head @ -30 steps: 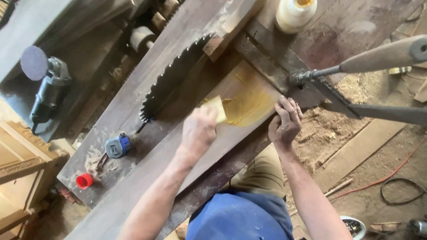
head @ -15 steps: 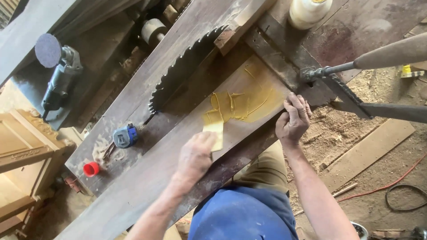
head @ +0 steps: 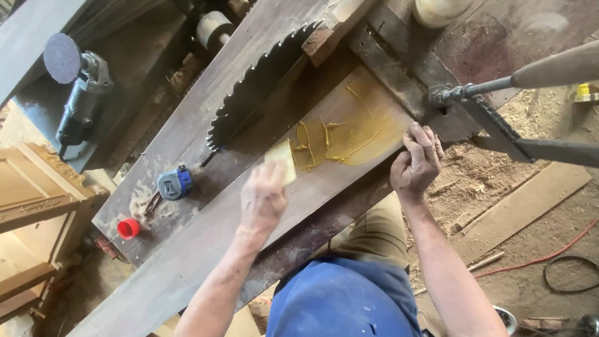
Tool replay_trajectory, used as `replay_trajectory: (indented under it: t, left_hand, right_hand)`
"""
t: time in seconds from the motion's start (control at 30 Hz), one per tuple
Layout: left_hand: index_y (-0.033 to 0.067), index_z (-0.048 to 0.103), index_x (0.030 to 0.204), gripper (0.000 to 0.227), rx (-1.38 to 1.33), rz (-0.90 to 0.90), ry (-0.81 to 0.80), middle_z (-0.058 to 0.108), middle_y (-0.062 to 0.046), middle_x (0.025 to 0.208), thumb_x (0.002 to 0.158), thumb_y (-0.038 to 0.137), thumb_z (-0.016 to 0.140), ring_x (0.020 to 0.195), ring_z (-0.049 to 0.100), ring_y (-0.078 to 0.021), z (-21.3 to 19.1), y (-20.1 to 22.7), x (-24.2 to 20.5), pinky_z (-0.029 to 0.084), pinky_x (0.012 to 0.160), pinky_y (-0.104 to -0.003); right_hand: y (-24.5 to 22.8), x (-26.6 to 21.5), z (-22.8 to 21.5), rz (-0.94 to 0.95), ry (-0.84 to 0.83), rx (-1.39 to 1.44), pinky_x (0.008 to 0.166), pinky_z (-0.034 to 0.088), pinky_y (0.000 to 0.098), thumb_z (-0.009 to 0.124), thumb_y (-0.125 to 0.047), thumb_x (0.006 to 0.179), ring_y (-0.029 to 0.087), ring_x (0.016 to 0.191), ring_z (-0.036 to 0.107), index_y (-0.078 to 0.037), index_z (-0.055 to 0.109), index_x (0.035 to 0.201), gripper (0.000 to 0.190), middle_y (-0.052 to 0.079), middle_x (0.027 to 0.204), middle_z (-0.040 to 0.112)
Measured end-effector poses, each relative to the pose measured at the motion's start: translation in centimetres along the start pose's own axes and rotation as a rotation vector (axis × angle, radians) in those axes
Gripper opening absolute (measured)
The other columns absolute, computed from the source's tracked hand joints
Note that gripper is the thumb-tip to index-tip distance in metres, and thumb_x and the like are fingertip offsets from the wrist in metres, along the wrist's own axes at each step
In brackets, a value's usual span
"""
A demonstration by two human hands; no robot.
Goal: Applying and spreading wood filler onto a long wooden board using a manual spreader.
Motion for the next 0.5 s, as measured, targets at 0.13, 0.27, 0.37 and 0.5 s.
replay_trajectory:
  t: [0.13, 0.27, 0.37, 0.5]
  left_hand:
    - [0.0121, 0.071, 0.117, 0.033, -0.164, -0.06, -0.056, 0.068, -0.015, 0.114, 0.085, 0.01, 0.063, 0.109, 0.067, -0.0368, -1.9, -0.7, 1.6, 0.057, 0.093, -0.043]
    - [0.015, 0.071, 0.113, 0.035, -0.102, -0.068, -0.068, 0.068, -0.009, 0.103, 0.079, 0.009, 0.064, 0.094, 0.069, -0.0325, -3.7, 2.5, 3.3, 0.059, 0.083, -0.042]
    - [0.0161, 0.072, 0.115, 0.034, -0.192, -0.056, -0.166, 0.069, -0.009, 0.102, 0.084, 0.008, 0.062, 0.092, 0.071, -0.032, -2.7, 5.8, 2.5, 0.059, 0.081, -0.041]
    - [0.026, 0.073, 0.12, 0.042, -0.357, -0.063, -0.313, 0.072, -0.004, 0.1, 0.083, 0.011, 0.061, 0.093, 0.072, -0.0334, -1.8, 6.3, 1.2, 0.059, 0.082, -0.045]
  right_hand:
    - [0.1, -0.1, 0.0, 0.002, -0.003, -0.027, 0.107, 0.046, 0.0397, 0.056, 0.004, 0.086, 0.029, 0.114, 0.072, -0.008, 0.081, 0.096, 0.03, 0.009, 0.119, 0.079]
    - [0.0, -0.1, -0.1, 0.012, -0.027, -0.019, 0.107, 0.046, 0.0407, 0.055, 0.006, 0.084, 0.029, 0.115, 0.072, -0.007, 0.081, 0.096, 0.031, 0.008, 0.12, 0.079]
    - [-0.2, 0.2, -0.1, 0.014, -0.015, -0.017, 0.106, 0.046, 0.0411, 0.055, 0.006, 0.084, 0.03, 0.114, 0.072, -0.007, 0.081, 0.096, 0.031, 0.009, 0.12, 0.079]
    - [-1.1, 0.8, -0.8, 0.01, -0.007, -0.014, 0.106, 0.046, 0.041, 0.056, 0.006, 0.085, 0.029, 0.114, 0.071, -0.007, 0.081, 0.096, 0.03, 0.008, 0.121, 0.079]
Point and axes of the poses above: each hand's wrist, its own x-axis towards the middle knuckle, its own z-axis out of the palm, y = z × x, the point moved 7 cm from there along x, towards the middle knuckle
